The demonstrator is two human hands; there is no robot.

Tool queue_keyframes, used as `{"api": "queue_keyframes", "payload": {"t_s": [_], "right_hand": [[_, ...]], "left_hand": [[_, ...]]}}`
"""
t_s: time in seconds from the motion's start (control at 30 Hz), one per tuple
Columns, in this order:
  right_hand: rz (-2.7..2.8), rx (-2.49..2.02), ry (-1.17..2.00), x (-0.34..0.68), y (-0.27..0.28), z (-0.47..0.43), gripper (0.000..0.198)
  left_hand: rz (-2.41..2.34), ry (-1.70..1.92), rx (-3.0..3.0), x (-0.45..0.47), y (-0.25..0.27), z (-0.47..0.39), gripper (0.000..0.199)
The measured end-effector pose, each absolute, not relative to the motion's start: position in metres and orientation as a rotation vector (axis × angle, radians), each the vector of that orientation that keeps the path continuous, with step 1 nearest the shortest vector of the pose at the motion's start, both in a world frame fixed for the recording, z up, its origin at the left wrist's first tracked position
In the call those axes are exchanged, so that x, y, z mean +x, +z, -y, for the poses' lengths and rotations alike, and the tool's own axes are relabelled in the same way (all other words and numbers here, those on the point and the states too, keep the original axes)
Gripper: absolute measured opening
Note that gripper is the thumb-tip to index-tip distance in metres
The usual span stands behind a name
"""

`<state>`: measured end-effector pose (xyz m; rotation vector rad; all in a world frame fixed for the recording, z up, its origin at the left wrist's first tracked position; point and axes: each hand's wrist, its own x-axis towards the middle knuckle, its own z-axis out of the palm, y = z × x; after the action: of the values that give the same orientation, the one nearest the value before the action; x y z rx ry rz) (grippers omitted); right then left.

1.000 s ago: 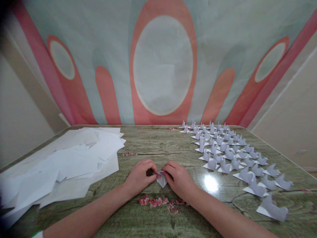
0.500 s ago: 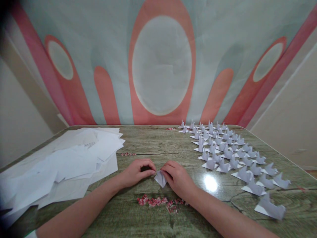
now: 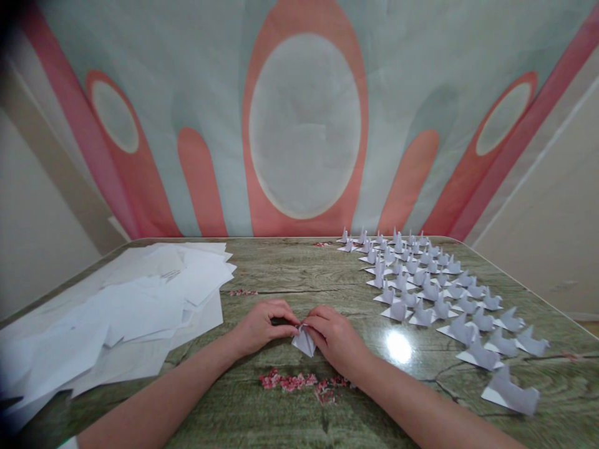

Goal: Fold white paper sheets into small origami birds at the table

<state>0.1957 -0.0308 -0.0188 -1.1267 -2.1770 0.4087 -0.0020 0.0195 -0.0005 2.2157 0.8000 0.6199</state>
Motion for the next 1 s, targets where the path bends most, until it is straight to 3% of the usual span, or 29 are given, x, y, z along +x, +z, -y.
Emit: {"api": "queue_keyframes", "payload": {"t_s": [1.0], "right_hand": [[2.196, -1.116, 0.392, 0.195, -0.018, 0.034, 0.021]], "left_hand": [[-0.967, 0.636, 2.524, 0.004, 0.003, -0.002, 0.017]]}}
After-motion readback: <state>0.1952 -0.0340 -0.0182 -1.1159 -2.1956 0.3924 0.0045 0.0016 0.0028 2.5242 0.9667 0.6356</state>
